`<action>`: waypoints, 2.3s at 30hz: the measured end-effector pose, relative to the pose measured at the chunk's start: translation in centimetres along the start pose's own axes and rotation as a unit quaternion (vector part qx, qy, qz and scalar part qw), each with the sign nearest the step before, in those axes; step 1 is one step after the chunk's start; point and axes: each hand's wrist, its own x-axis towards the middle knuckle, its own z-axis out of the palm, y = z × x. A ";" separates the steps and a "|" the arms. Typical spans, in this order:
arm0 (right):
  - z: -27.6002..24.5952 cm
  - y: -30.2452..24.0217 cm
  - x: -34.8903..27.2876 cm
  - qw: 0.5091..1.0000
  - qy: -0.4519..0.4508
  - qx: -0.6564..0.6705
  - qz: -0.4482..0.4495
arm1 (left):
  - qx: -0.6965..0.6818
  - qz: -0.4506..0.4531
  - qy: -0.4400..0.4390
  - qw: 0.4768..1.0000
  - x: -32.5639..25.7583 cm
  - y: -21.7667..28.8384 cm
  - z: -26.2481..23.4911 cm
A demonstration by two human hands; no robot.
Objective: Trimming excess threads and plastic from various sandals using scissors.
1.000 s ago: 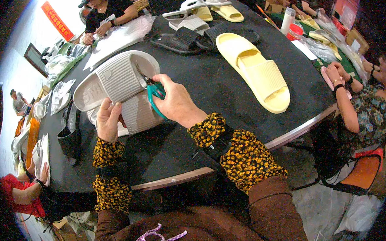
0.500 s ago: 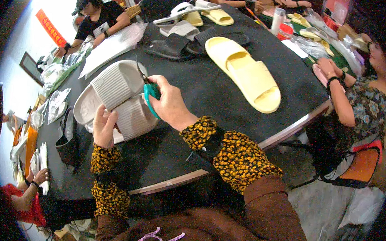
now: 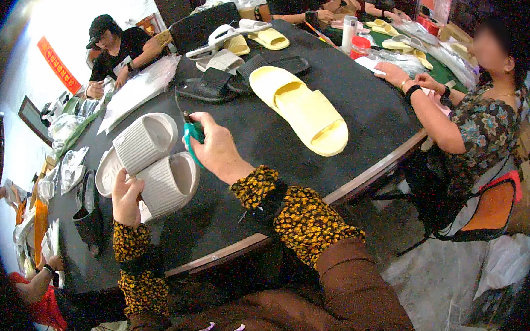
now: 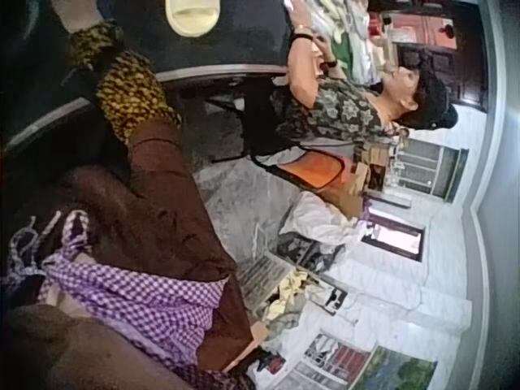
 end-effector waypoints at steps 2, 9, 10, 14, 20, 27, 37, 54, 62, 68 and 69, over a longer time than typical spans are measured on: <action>-1.0 0.4 0.2 1.000 -0.004 -0.003 0.003 | -0.012 0.006 0.003 1.000 -0.1 0.1 -0.1; -4.6 -2.5 0.0 0.995 -0.005 0.053 0.086 | -0.016 -0.007 0.000 1.000 0.3 0.8 1.6; -5.3 -2.4 -0.1 0.994 -0.003 0.079 0.074 | -0.018 -0.005 0.003 1.000 0.7 0.4 1.9; -8.3 -2.2 -0.9 0.985 0.048 0.129 0.102 | 0.098 -0.054 -0.096 0.989 2.5 0.2 4.6; -10.8 -1.3 -1.5 0.978 0.087 0.157 0.109 | 0.167 -0.081 -0.172 0.968 6.5 -3.0 10.0; -12.2 -0.4 -2.2 0.969 0.110 0.180 0.130 | 0.264 0.084 -0.135 0.951 13.6 -11.4 16.8; -13.1 -1.0 -2.6 0.968 0.162 0.163 0.101 | 0.269 0.177 -0.165 0.932 15.8 -7.3 27.7; -12.5 -1.8 -3.4 0.991 0.068 0.046 0.101 | 0.364 0.159 0.060 0.916 13.4 -4.7 7.3; -5.2 -8.1 -2.3 0.990 -0.091 0.073 0.082 | 0.427 0.142 0.189 0.873 9.2 -7.7 -9.5; -0.6 -10.0 -2.9 0.968 -0.213 0.094 0.095 | 0.471 0.042 0.169 0.865 6.9 -8.1 -13.8; -0.1 -10.3 -3.0 0.966 -0.220 0.091 0.097 | 0.480 0.023 0.158 0.862 6.7 -8.2 -14.2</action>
